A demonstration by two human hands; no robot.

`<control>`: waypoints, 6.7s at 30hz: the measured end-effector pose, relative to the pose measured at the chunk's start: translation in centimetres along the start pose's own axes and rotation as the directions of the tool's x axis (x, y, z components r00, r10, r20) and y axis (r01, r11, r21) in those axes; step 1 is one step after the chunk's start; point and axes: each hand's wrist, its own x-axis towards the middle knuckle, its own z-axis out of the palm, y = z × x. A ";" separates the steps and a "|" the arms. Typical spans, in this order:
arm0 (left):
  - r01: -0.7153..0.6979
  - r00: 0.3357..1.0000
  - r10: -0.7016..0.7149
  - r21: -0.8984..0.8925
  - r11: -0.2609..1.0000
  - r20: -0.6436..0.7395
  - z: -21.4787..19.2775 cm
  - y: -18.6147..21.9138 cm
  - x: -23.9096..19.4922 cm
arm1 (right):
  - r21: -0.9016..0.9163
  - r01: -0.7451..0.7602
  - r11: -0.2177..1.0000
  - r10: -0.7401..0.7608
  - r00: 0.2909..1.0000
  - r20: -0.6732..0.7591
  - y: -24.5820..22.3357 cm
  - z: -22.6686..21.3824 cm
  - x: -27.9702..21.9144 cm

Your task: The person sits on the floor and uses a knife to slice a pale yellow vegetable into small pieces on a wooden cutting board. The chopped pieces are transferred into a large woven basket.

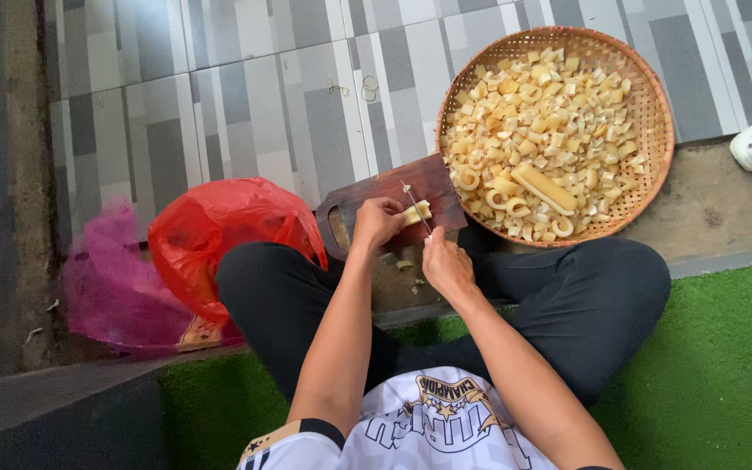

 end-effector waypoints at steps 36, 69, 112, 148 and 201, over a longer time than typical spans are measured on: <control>-0.171 0.971 0.231 0.496 0.851 -0.061 2.8 4.0 -2.7 | 0.220 -0.087 0.972 0.096 0.995 -0.030 1.5 -5.8 1.6; -0.273 0.928 0.063 0.551 0.789 0.368 27.2 -4.1 12.9 | 0.233 -0.087 0.969 0.162 0.932 -0.325 9.5 -22.8 7.3; -0.455 0.882 0.469 0.351 0.818 0.049 -2.3 2.8 -4.9 | -0.028 0.165 0.986 -0.165 0.986 0.012 0.4 -5.0 -2.2; -0.464 0.875 0.474 0.445 0.766 0.096 -0.8 2.2 -3.5 | -0.196 0.065 0.979 -0.015 0.970 0.243 2.5 -1.6 -2.6; -0.233 0.960 0.279 0.488 0.841 -0.023 -2.4 0.0 -3.3 | -0.110 0.071 0.991 -0.046 0.974 0.220 1.8 -1.8 -1.9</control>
